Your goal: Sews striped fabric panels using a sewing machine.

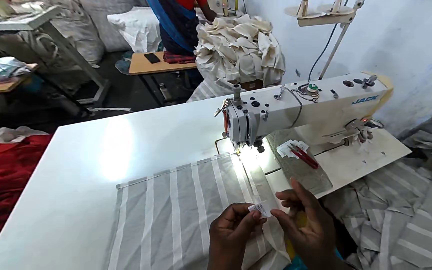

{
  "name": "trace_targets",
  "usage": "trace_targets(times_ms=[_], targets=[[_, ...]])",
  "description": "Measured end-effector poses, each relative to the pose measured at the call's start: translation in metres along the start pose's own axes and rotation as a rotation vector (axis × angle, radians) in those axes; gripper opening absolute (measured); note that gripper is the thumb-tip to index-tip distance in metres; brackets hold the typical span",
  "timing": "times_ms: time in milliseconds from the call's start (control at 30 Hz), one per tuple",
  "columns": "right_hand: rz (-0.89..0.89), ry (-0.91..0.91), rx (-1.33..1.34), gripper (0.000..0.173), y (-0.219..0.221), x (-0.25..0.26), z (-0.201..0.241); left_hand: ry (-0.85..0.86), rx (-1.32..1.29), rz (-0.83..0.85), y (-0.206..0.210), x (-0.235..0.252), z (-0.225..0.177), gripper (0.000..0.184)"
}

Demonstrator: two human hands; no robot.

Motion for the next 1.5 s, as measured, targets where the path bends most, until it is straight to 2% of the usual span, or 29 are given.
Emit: trace_targets(times_ms=[133, 367, 500, 600, 667, 733, 767, 833, 900, 967, 1000, 1100, 1167, 1200, 1300, 1400, 1500], targets=[[0.104, 0.154, 0.295, 0.063, -0.001, 0.009, 0.006, 0.019, -0.005, 0.008, 0.001, -0.003, -0.005, 0.006], [0.114, 0.293, 0.411, 0.066, -0.001, 0.014, 0.007, 0.045, -0.001, 0.025, 0.004, -0.004, -0.005, 0.006], [0.113, 0.443, 0.526, 0.069, -0.001, 0.017, 0.005, 0.035, 0.004, 0.044, 0.003, -0.002, -0.006, 0.006], [0.09, 0.539, 0.599, 0.063, 0.001, 0.018, 0.0, 0.031, 0.004, 0.018, 0.004, 0.002, -0.003, 0.009], [0.034, 0.62, 0.593, 0.056, 0.005, 0.018, -0.011, 0.211, 0.136, -0.027, 0.002, 0.006, 0.009, 0.023], [-0.006, 0.781, 0.582, 0.054, 0.009, 0.02, -0.025, 0.531, 0.515, -0.085, -0.004, 0.012, 0.026, 0.045], [-0.01, 0.868, 0.595, 0.054, 0.011, 0.022, -0.03, 0.672, 0.716, -0.116, -0.006, 0.016, 0.032, 0.046], [0.002, 1.022, 0.651, 0.051, 0.018, 0.029, -0.037, 0.957, 1.046, -0.169, -0.008, 0.026, 0.034, 0.027], [-0.006, 1.076, 0.708, 0.042, 0.028, 0.037, -0.044, 1.231, 1.238, -0.208, -0.009, 0.045, 0.026, 0.013], [0.03, 0.945, 0.599, 0.035, 0.043, 0.043, -0.06, 1.362, 1.353, -0.215, -0.016, 0.075, 0.019, 0.013], [0.117, 0.81, 0.404, 0.037, 0.052, 0.045, -0.07, 1.37, 1.403, -0.195, -0.021, 0.094, 0.018, 0.015], [0.407, 0.409, -0.335, 0.045, 0.076, 0.036, -0.087, 1.192, 1.486, -0.046, -0.044, 0.145, 0.03, 0.018], [0.46, 0.26, -0.596, 0.028, 0.087, 0.028, -0.089, 1.106, 1.478, 0.032, -0.055, 0.155, 0.042, 0.018], [0.444, 0.236, -0.633, 0.023, 0.087, 0.029, -0.088, 1.088, 1.468, 0.071, -0.056, 0.153, 0.047, 0.02], [0.427, 0.337, -0.487, 0.027, 0.073, 0.048, -0.084, 1.129, 1.417, 0.153, -0.052, 0.146, 0.054, 0.024], [0.419, 0.337, -0.409, 0.023, 0.067, 0.057, -0.083, 1.113, 1.439, 0.142, -0.051, 0.152, 0.052, 0.022], [0.385, 0.257, -0.427, 0.018, 0.072, 0.047, -0.088, 1.051, 1.443, 0.123, -0.05, 0.159, 0.051, 0.021]])
Point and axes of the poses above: each hand's wrist, its own x-axis towards the middle knuckle, its own y-axis out of the palm, z = x × y, the point moved 3 cm from there along x, towards the middle knuckle, and after that the axes turned 8 degrees about x, right-handed, at the moved point
